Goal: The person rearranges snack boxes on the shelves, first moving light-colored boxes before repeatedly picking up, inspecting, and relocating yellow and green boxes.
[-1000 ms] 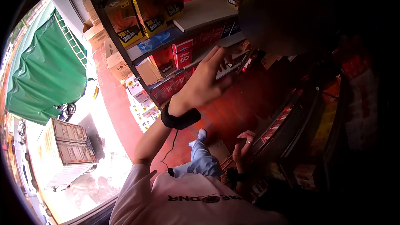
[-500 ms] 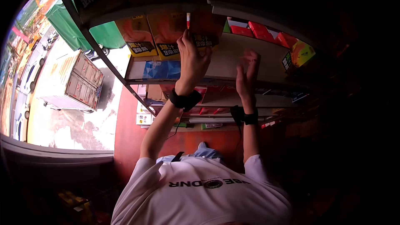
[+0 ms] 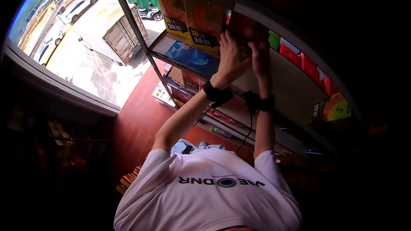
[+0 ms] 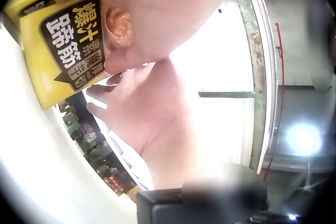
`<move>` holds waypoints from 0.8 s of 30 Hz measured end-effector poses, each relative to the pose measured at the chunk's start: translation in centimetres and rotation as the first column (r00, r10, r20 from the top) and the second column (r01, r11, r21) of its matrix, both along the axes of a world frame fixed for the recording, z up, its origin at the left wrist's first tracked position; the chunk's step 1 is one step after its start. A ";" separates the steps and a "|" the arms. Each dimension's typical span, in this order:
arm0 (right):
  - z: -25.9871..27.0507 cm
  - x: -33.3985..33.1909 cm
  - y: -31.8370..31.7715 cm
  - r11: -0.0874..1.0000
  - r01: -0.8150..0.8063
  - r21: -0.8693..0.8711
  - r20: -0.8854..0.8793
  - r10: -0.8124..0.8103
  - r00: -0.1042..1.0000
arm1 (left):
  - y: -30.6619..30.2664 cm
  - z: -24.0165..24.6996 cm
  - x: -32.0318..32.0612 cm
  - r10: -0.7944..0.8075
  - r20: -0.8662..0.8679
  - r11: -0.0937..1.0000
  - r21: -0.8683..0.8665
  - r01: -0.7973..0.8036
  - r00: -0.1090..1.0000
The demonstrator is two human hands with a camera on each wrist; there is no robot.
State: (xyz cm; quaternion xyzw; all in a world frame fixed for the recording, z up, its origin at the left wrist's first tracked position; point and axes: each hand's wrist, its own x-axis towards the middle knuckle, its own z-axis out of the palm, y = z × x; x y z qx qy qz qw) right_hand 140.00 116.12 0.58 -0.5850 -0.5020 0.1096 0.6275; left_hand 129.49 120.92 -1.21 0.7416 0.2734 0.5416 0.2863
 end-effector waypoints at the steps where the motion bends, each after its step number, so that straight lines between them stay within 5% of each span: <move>1: 0.2 0.5 0.2 0.993 -0.113 0.022 -0.068 0.114 0.991 | 0.1 0.0 0.3 0.023 0.012 1.000 -0.002 -0.023 1.000; 5: -1.2 0.7 -0.1 0.991 -0.074 0.109 -0.183 0.093 0.979 | -0.4 -0.3 0.9 0.114 -0.051 0.994 0.006 -0.114 0.992; 9: -0.8 -0.1 -2.4 0.985 -0.115 0.127 -0.239 0.143 0.960 | -1.3 0.2 0.9 0.119 0.062 0.984 0.127 -0.126 0.991; 17: 0.1 1.7 -4.0 0.994 -0.112 -0.007 -0.115 0.110 0.987 | -0.4 0.8 4.6 0.337 -0.039 0.931 -0.134 -0.339 0.941; 22: 0.8 1.0 -5.0 0.998 -0.002 -0.061 0.008 0.002 1.000 | -2.7 2.1 2.5 0.268 -0.023 0.949 -0.166 -0.268 0.963; 24: 0.0 1.7 -4.6 0.996 -0.079 0.043 -0.069 0.081 0.994 | -4.8 2.1 1.5 0.246 0.045 0.955 -0.184 -0.234 0.968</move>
